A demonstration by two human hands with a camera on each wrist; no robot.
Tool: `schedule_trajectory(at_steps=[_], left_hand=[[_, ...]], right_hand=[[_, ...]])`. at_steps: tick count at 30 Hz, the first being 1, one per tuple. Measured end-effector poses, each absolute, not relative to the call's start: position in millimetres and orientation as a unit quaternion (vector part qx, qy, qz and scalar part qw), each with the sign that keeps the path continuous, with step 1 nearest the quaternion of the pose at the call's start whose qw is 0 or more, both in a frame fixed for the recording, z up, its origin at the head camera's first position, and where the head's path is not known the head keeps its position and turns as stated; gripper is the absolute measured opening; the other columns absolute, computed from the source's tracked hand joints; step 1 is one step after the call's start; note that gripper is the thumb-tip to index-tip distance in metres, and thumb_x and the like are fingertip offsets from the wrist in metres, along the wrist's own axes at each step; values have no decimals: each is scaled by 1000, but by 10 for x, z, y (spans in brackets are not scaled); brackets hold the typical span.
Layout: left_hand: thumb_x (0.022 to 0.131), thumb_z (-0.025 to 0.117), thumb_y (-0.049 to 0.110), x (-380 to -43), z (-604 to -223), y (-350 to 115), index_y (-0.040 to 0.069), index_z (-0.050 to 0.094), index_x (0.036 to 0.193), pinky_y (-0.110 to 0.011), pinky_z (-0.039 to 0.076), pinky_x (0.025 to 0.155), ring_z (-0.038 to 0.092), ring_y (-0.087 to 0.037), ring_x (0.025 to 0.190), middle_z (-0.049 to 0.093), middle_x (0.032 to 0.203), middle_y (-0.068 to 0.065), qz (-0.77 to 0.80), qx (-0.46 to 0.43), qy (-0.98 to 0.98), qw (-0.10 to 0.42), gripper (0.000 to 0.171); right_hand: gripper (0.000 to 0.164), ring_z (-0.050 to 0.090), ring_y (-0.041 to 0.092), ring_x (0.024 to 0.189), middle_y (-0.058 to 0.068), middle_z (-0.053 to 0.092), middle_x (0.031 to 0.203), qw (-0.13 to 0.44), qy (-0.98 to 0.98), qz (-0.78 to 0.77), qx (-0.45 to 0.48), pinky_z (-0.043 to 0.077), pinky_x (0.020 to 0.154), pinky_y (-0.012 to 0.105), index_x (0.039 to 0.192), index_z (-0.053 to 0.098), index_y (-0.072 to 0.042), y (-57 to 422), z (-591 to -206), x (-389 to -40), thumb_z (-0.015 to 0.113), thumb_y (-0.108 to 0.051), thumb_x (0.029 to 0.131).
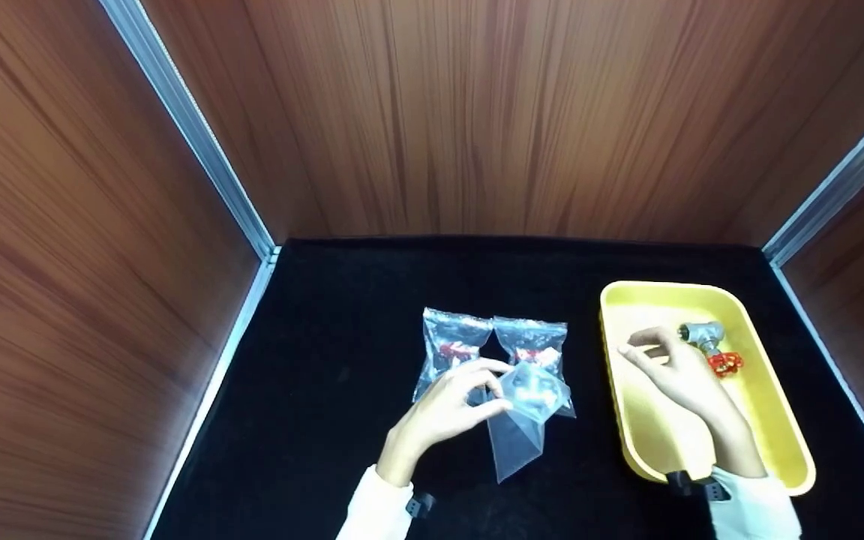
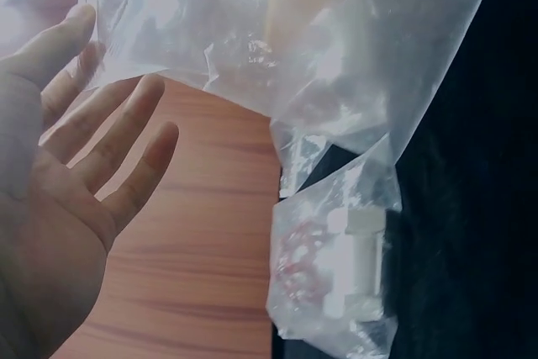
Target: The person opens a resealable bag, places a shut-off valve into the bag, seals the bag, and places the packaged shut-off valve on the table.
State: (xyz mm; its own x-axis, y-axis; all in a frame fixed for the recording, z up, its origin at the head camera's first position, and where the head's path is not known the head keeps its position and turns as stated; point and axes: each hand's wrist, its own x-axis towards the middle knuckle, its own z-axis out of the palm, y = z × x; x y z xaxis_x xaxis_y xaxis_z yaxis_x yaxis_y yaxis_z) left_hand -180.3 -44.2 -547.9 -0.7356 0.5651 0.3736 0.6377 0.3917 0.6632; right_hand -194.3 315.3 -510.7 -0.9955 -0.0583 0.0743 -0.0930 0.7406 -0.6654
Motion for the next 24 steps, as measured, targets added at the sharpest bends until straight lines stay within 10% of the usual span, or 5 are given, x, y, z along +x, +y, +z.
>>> schedule_trajectory(at_steps=[7, 11, 19, 24], left_hand=[[91, 65, 46, -1793, -5353, -553, 28, 62, 86, -21, 55, 74, 59, -8, 112, 58, 133, 13, -408, -350, -842, 52, 19], [91, 65, 46, -1786, -5303, -592, 27, 61, 85, -13, 52, 75, 59, -5, 109, 59, 130, 13, -393, -356, -845, 67, 20], [91, 65, 45, -1734, -5186, -639, 24, 62, 82, -22, 48, 98, 54, -12, 128, 63, 121, 10, -334, -383, -853, 115, 23], [90, 65, 44, -1687, -5120, -638, 24, 59, 81, -27, 47, 103, 44, -17, 140, 62, 121, 14, -337, -373, -859, 99, 22]], right_hand=[[61, 61, 42, 108, 23, 56, 133, 47, -931, 360, 38, 52, 82, 33, 135, 50, -1, 3393, -5095, -2062, 62, -43, 94], [66, 56, 47, 113, 29, 53, 133, 78, -935, 344, 28, 48, 87, 53, 137, 47, 3, 3548, -5084, -2135, 63, -43, 93], [75, 63, 39, 88, 33, 51, 128, 84, -944, 319, 12, 50, 56, 26, 140, 41, 6, 3842, -5078, -2256, 64, -45, 91], [75, 51, 46, 111, 37, 45, 135, 95, -948, 304, -1, 46, 86, 49, 137, 44, 9, 3957, -5114, -2343, 66, -45, 90]])
